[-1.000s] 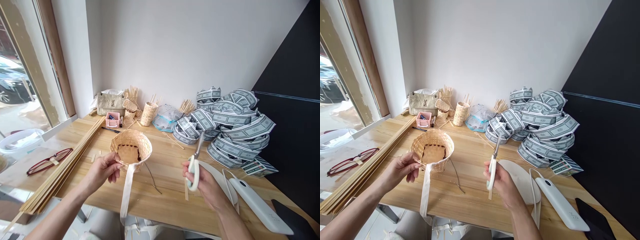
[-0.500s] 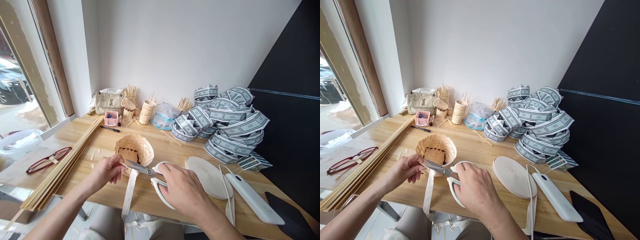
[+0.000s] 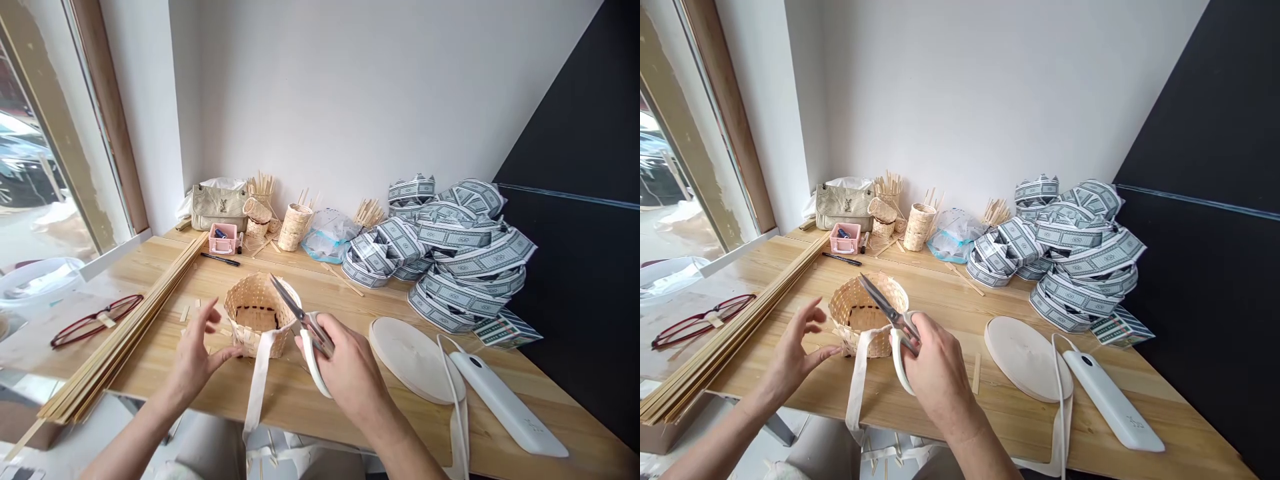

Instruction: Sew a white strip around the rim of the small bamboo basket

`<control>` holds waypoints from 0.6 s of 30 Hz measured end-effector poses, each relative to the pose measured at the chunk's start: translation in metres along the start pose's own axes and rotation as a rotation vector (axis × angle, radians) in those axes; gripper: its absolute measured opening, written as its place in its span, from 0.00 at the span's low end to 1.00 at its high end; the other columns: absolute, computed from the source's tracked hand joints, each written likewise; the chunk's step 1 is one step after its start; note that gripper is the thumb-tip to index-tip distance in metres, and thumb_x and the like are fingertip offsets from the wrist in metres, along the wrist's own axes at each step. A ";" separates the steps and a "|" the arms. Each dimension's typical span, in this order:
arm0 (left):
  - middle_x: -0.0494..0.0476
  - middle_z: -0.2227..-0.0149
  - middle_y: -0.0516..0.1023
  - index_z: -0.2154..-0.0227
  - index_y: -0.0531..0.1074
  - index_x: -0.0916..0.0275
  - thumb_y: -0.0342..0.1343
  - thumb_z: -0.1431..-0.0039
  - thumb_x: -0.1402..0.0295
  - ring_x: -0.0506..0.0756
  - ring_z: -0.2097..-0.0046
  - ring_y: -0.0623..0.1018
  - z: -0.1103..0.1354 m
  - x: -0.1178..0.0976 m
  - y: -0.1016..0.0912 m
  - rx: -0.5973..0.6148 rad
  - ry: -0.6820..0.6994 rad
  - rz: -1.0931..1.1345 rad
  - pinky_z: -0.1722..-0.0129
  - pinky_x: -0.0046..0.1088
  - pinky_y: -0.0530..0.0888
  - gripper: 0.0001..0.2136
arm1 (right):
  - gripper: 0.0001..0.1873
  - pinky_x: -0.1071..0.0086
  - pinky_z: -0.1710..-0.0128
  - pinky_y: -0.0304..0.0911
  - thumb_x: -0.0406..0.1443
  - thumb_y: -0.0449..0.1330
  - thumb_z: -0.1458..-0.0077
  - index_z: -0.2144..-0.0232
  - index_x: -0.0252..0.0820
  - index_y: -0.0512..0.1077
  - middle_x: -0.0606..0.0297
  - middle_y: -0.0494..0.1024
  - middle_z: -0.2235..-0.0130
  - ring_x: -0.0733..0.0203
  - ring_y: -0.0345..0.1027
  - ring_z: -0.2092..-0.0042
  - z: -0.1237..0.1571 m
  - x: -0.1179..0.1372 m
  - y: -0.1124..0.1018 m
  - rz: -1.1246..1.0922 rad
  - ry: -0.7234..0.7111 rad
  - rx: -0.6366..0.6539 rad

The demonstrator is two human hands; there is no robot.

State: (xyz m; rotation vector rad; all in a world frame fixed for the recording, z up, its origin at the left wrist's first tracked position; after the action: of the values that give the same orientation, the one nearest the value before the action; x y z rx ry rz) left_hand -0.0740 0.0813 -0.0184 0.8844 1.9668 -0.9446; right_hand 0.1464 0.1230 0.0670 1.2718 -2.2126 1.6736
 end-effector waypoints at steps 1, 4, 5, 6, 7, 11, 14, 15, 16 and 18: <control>0.63 0.53 0.67 0.46 0.57 0.57 0.66 0.63 0.56 0.63 0.50 0.68 -0.002 0.008 0.001 0.009 -0.055 0.082 0.55 0.39 0.68 0.39 | 0.06 0.74 0.75 0.55 0.36 0.53 0.51 0.78 0.44 0.62 0.67 0.73 0.76 0.64 0.63 0.75 -0.002 0.001 -0.001 -0.037 0.008 -0.007; 0.68 0.41 0.55 0.45 0.56 0.59 0.68 0.68 0.54 0.69 0.38 0.51 -0.007 0.027 0.027 0.193 -0.206 0.368 0.43 0.47 0.56 0.44 | 0.07 0.75 0.75 0.54 0.38 0.56 0.53 0.79 0.43 0.63 0.68 0.70 0.78 0.65 0.60 0.76 -0.009 -0.004 -0.006 -0.133 0.036 -0.056; 0.69 0.41 0.57 0.46 0.57 0.59 0.68 0.69 0.55 0.69 0.38 0.53 -0.008 0.029 0.036 0.255 -0.223 0.421 0.43 0.47 0.55 0.44 | 0.07 0.75 0.75 0.55 0.38 0.57 0.54 0.78 0.42 0.64 0.68 0.70 0.78 0.65 0.59 0.76 -0.011 -0.007 -0.005 -0.163 0.045 -0.070; 0.69 0.43 0.61 0.47 0.58 0.60 0.69 0.70 0.55 0.69 0.40 0.57 -0.009 0.029 0.045 0.307 -0.226 0.457 0.43 0.47 0.56 0.43 | 0.06 0.75 0.75 0.55 0.38 0.57 0.54 0.76 0.42 0.66 0.68 0.70 0.78 0.66 0.59 0.76 -0.014 -0.012 -0.003 -0.196 0.053 -0.073; 0.69 0.47 0.66 0.49 0.60 0.61 0.69 0.71 0.55 0.69 0.43 0.62 -0.010 0.029 0.052 0.342 -0.221 0.478 0.45 0.47 0.59 0.42 | 0.06 0.76 0.75 0.56 0.39 0.57 0.53 0.74 0.42 0.67 0.69 0.70 0.78 0.66 0.59 0.76 -0.016 -0.017 0.002 -0.229 0.056 -0.067; 0.67 0.55 0.73 0.51 0.61 0.62 0.70 0.72 0.58 0.67 0.52 0.72 -0.009 0.023 0.070 0.401 -0.214 0.540 0.52 0.45 0.68 0.41 | 0.09 0.75 0.72 0.61 0.39 0.57 0.54 0.71 0.40 0.68 0.67 0.72 0.75 0.64 0.65 0.73 -0.017 -0.034 0.025 -0.357 0.058 -0.046; 0.67 0.52 0.72 0.49 0.59 0.62 0.71 0.72 0.60 0.67 0.49 0.70 -0.011 0.015 0.073 0.372 -0.205 0.550 0.48 0.44 0.65 0.43 | 0.10 0.72 0.68 0.63 0.39 0.57 0.55 0.70 0.39 0.68 0.65 0.73 0.73 0.62 0.67 0.70 -0.014 -0.042 0.036 -0.437 0.066 -0.058; 0.67 0.51 0.70 0.48 0.58 0.62 0.71 0.73 0.60 0.67 0.47 0.68 -0.012 0.013 0.072 0.354 -0.200 0.550 0.46 0.43 0.63 0.44 | 0.09 0.71 0.68 0.64 0.39 0.58 0.55 0.70 0.39 0.68 0.64 0.73 0.73 0.61 0.67 0.70 -0.013 -0.044 0.037 -0.463 0.072 -0.065; 0.67 0.49 0.68 0.46 0.57 0.62 0.71 0.73 0.61 0.67 0.45 0.66 -0.014 0.010 0.071 0.335 -0.194 0.550 0.45 0.43 0.61 0.46 | 0.09 0.71 0.67 0.64 0.39 0.58 0.55 0.71 0.39 0.68 0.64 0.73 0.73 0.61 0.67 0.70 -0.012 -0.045 0.038 -0.489 0.078 -0.071; 0.69 0.45 0.62 0.44 0.53 0.63 0.71 0.74 0.60 0.68 0.42 0.61 -0.018 0.008 0.067 0.292 -0.186 0.550 0.42 0.43 0.58 0.50 | 0.08 0.70 0.68 0.65 0.39 0.59 0.55 0.72 0.40 0.66 0.65 0.73 0.73 0.61 0.67 0.70 -0.011 -0.047 0.037 -0.542 0.089 -0.081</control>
State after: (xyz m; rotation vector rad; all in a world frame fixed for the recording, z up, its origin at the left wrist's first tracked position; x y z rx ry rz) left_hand -0.0283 0.1311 -0.0376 1.3598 1.3371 -0.9492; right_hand 0.1483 0.1601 0.0190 1.5563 -1.6575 1.3816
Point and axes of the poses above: each hand's wrist, its own z-axis away from the middle knuckle, its own y-axis out of the palm, x = y × z, the point moved 10 cm from there along -z, towards the middle knuckle
